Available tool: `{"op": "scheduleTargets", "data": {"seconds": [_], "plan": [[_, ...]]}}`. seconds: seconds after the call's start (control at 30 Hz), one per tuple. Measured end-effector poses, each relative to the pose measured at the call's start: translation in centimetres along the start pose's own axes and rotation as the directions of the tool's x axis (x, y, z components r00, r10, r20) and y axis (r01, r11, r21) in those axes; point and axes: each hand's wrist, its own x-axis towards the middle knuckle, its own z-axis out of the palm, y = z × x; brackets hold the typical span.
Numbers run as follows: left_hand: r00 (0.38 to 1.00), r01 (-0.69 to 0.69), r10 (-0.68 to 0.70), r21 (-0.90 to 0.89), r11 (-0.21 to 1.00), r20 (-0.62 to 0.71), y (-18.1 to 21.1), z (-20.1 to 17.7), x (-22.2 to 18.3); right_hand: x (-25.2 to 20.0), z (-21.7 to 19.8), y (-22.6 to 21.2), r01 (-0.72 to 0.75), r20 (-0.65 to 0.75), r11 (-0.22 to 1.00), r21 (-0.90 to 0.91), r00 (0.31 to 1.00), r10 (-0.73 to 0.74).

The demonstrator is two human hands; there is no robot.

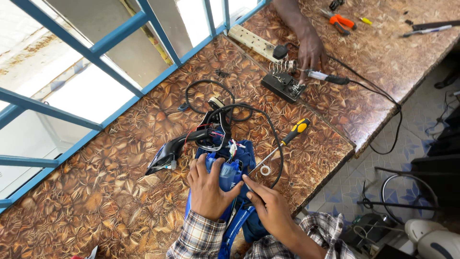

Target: The person disassembles a blue steam iron using a screwdriver, checks internal wiring and components, and works on the internal heating element assembly.

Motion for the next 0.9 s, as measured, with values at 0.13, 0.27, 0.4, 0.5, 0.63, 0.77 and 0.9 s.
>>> {"op": "scheduleTargets", "data": {"seconds": [0.13,0.27,0.4,0.5,0.63,0.77,0.9], "plan": [[0.998,0.006,-0.006,-0.006,1.0,0.066,0.2,-0.3,0.1,0.0,1.2,2.0,-0.087,-0.012,0.991,0.102,0.996,0.088],[0.999,-0.04,0.04,0.005,0.999,-0.007,0.5,0.1,-0.1,0.4,2.0,3.2,-0.309,0.062,0.903,0.298,0.951,0.304],[0.999,-0.039,0.039,-0.006,0.999,-0.026,0.6,0.1,-0.2,0.4,1.5,2.3,-0.381,0.076,0.85,0.364,0.922,0.381],[0.998,-0.047,0.047,0.007,0.999,-0.037,0.8,0.0,-0.2,0.2,1.0,1.6,-0.367,0.061,0.825,0.429,0.923,0.379],[0.995,-0.077,0.076,-0.016,0.997,-0.059,1.1,-0.5,0.1,-0.2,0.6,0.8,-0.357,0.035,0.789,0.5,0.918,0.394],[0.995,-0.089,0.085,-0.065,0.994,-0.058,1.3,-0.6,0.2,-0.3,0.2,0.2,-0.362,0.048,0.787,0.499,0.919,0.392],[0.994,-0.103,0.1,-0.073,0.992,-0.044,1.4,-0.8,0.3,-0.3,-0.1,0.7,-0.39,0.055,0.791,0.472,0.908,0.415]]}}
